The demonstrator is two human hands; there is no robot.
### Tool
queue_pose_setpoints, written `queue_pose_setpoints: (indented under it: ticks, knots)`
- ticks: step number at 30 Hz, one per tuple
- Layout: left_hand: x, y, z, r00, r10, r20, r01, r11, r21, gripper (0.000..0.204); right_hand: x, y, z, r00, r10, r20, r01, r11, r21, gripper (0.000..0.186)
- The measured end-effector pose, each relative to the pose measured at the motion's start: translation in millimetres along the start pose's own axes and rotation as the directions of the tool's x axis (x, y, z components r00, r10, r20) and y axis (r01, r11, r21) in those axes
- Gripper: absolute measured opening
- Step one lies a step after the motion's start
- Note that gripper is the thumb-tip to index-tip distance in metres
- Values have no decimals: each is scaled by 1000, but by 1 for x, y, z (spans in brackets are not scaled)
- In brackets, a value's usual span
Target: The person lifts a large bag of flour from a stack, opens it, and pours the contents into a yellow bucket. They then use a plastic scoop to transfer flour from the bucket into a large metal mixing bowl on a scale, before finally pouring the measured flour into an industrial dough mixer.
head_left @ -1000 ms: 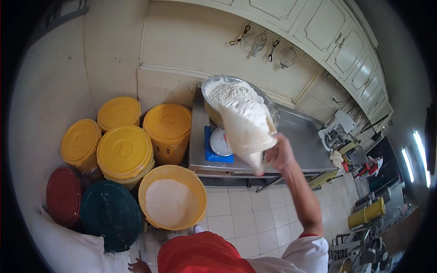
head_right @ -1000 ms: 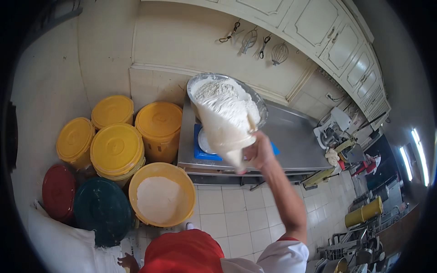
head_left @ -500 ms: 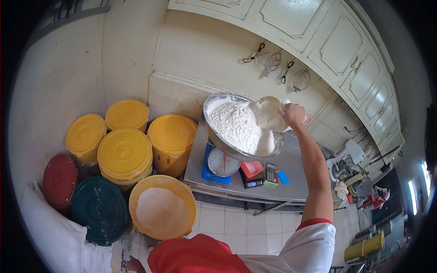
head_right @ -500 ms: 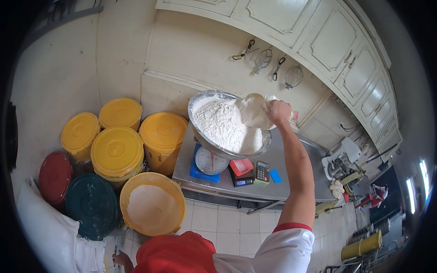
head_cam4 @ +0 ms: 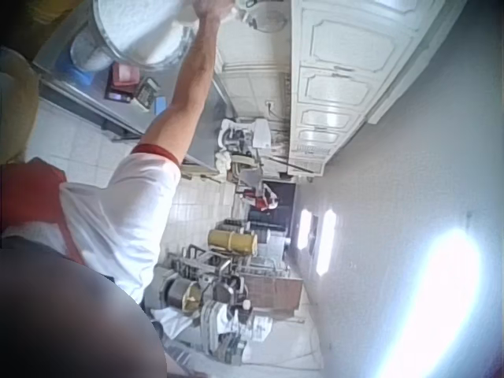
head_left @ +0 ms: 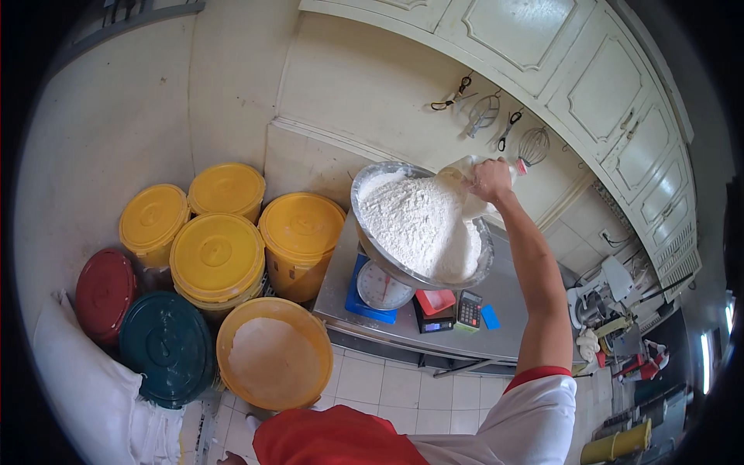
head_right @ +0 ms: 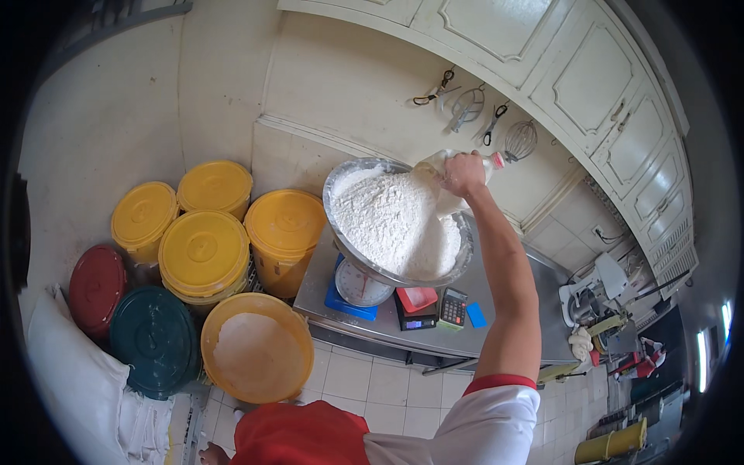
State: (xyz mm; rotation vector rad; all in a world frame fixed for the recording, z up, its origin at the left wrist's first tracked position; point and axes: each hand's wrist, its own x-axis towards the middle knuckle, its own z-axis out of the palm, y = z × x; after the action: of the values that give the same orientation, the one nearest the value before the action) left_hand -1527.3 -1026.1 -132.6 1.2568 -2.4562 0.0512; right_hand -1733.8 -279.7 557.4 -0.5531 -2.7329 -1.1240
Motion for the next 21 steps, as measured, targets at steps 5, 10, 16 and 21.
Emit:
queue_pose_setpoints:
  ticks: [5, 10, 16, 21]
  knots:
    - [-10, -8, 18, 997, 59, 55, -57, 998, -34, 57, 2, -11, -13, 998, 2, 58, 0, 999, -34, 41]
    - [-1, 5, 9, 932, 49, 359, -14, 995, -100, 59, -7, -3, -11, 998, -3, 57, 7, 998, -70, 39]
    - [53, 6, 35, 944, 36, 328, -11, 997, -78, 63, 2, -12, -46, 998, -56, -12, 55, 996, -71, 35]
    - [100, 20, 54, 885, 80, 459, -26, 992, -122, 52, -16, 9, -32, 996, 91, 20, -89, 993, -77, 35]
